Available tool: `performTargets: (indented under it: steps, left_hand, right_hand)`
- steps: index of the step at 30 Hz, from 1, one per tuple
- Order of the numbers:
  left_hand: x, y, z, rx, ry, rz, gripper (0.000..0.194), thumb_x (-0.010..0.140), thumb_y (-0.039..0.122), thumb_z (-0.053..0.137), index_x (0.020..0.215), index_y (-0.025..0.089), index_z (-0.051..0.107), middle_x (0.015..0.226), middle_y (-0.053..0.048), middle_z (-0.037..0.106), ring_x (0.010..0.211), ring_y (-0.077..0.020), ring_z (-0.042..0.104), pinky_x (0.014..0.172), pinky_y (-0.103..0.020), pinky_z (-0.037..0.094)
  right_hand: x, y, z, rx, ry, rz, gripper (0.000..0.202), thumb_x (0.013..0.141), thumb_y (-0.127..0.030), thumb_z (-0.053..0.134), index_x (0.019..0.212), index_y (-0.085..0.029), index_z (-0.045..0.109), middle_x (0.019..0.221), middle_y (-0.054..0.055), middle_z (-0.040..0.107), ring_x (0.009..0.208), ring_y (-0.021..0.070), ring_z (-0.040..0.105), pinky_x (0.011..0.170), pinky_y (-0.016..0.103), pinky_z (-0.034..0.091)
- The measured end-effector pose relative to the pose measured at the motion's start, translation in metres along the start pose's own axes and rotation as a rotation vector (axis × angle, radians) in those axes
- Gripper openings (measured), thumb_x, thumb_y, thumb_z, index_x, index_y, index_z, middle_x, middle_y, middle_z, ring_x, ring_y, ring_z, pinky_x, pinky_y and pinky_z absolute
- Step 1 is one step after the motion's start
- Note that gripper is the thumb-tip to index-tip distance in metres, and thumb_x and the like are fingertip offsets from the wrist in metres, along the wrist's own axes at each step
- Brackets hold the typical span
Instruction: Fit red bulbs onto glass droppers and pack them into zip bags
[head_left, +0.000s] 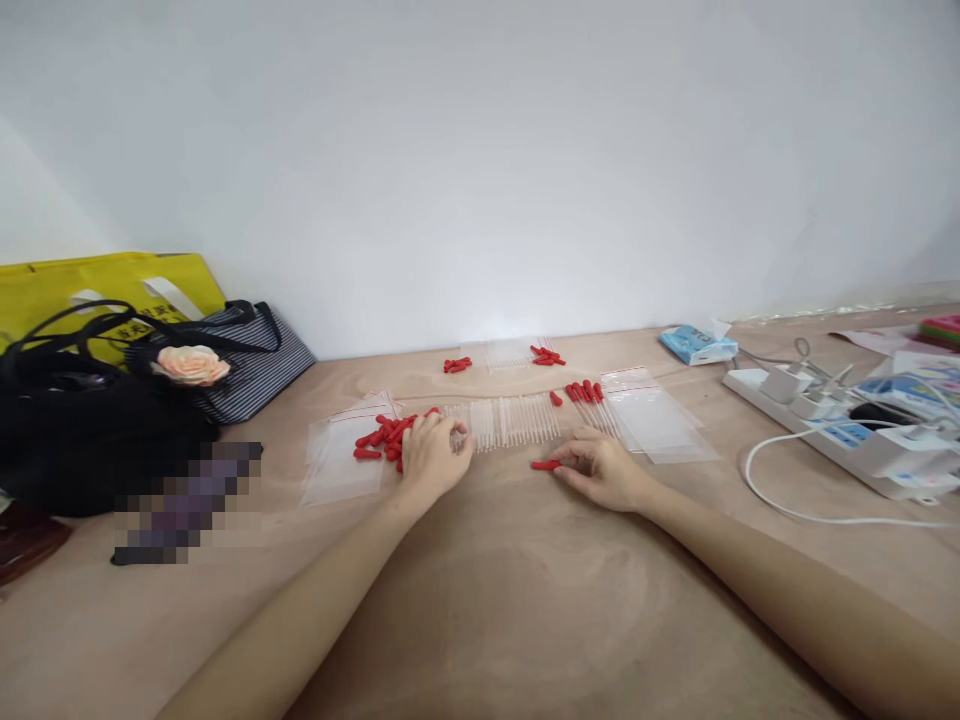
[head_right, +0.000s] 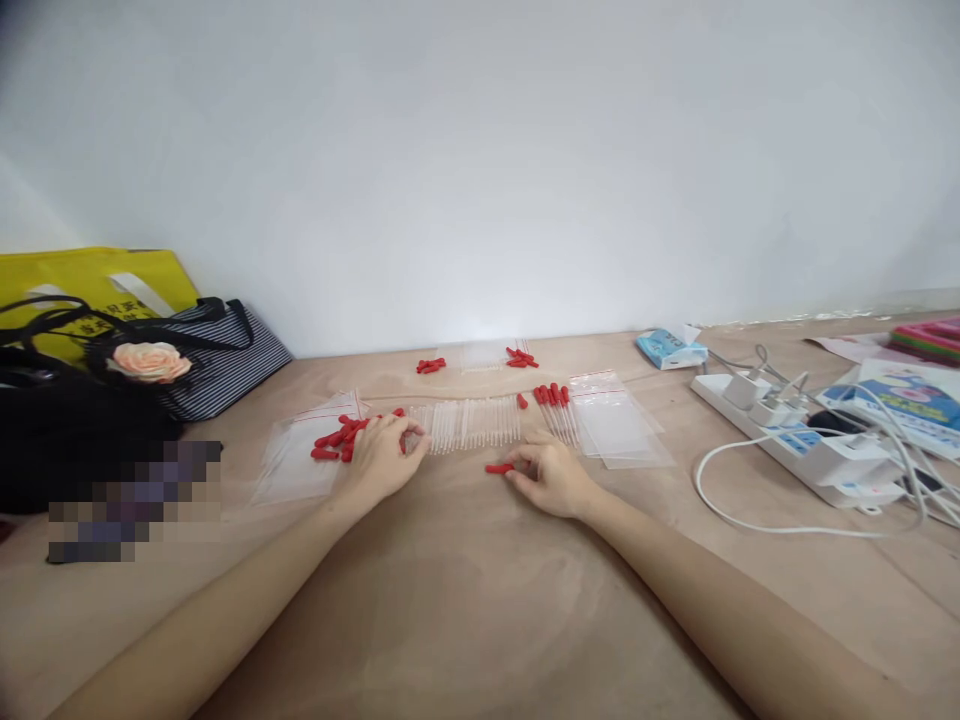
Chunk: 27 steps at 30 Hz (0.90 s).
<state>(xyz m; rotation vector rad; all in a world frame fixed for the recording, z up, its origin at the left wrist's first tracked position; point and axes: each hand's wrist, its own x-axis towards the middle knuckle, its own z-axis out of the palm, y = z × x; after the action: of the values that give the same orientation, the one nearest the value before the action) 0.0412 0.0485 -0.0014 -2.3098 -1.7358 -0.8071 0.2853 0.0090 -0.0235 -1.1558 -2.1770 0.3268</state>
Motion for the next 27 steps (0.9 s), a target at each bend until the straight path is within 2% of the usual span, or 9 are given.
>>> performTargets:
  steps: [6, 10, 17, 22, 27]
  left_hand:
    - [0.039, 0.028, 0.021, 0.060, -0.098, -0.057, 0.016, 0.069, 0.035, 0.057, 0.072, 0.020, 0.063, 0.091, -0.010, 0.058, 0.094, -0.0302, 0.047, 0.080, -0.043, 0.033]
    - [0.053, 0.046, 0.031, 0.142, -0.177, -0.119, 0.026, 0.067, 0.040, 0.056, 0.071, 0.016, 0.064, 0.096, -0.015, 0.057, 0.101, -0.0340, 0.044, 0.083, -0.044, 0.030]
    - [0.067, 0.054, 0.037, 0.199, -0.283, -0.243, 0.044, 0.062, 0.042, 0.059, 0.091, 0.009, 0.063, 0.106, -0.022, 0.055, 0.103, -0.0375, 0.043, 0.081, -0.044, 0.029]
    - [0.078, 0.058, 0.042, 0.240, -0.355, -0.290, 0.041, 0.062, 0.035, 0.059, 0.093, 0.010, 0.064, 0.107, -0.020, 0.057, 0.103, -0.0358, 0.043, 0.083, -0.043, 0.027]
    - [0.082, 0.065, 0.045, 0.273, -0.376, -0.290, 0.037, 0.060, 0.032, 0.062, 0.092, 0.012, 0.065, 0.106, -0.019, 0.058, 0.101, -0.0349, 0.044, 0.083, -0.043, 0.028]
  right_hand:
    - [-0.001, -0.004, 0.005, 0.001, 0.050, 0.038, 0.019, 0.073, -0.031, 0.058, 0.088, -0.021, 0.064, 0.074, 0.003, 0.055, 0.067, 0.0137, 0.051, 0.060, 0.026, 0.041]
    - [-0.001, -0.004, 0.009, -0.037, 0.057, 0.012, 0.019, 0.075, -0.032, 0.057, 0.088, -0.020, 0.064, 0.070, 0.003, 0.052, 0.067, 0.0141, 0.048, 0.060, 0.027, 0.040]
    - [-0.001, 0.000, 0.011, -0.091, 0.021, -0.015, 0.019, 0.077, -0.032, 0.054, 0.087, -0.019, 0.063, 0.070, 0.002, 0.049, 0.066, 0.0140, 0.046, 0.062, 0.027, 0.039]
    - [-0.002, 0.001, 0.012, -0.088, 0.040, -0.043, 0.018, 0.077, -0.031, 0.054, 0.088, -0.018, 0.062, 0.071, 0.003, 0.050, 0.067, 0.0138, 0.046, 0.062, 0.027, 0.038]
    - [-0.002, 0.000, 0.012, -0.091, 0.030, -0.049, 0.018, 0.078, -0.030, 0.053, 0.087, -0.017, 0.062, 0.071, 0.003, 0.050, 0.068, 0.0142, 0.046, 0.062, 0.027, 0.039]
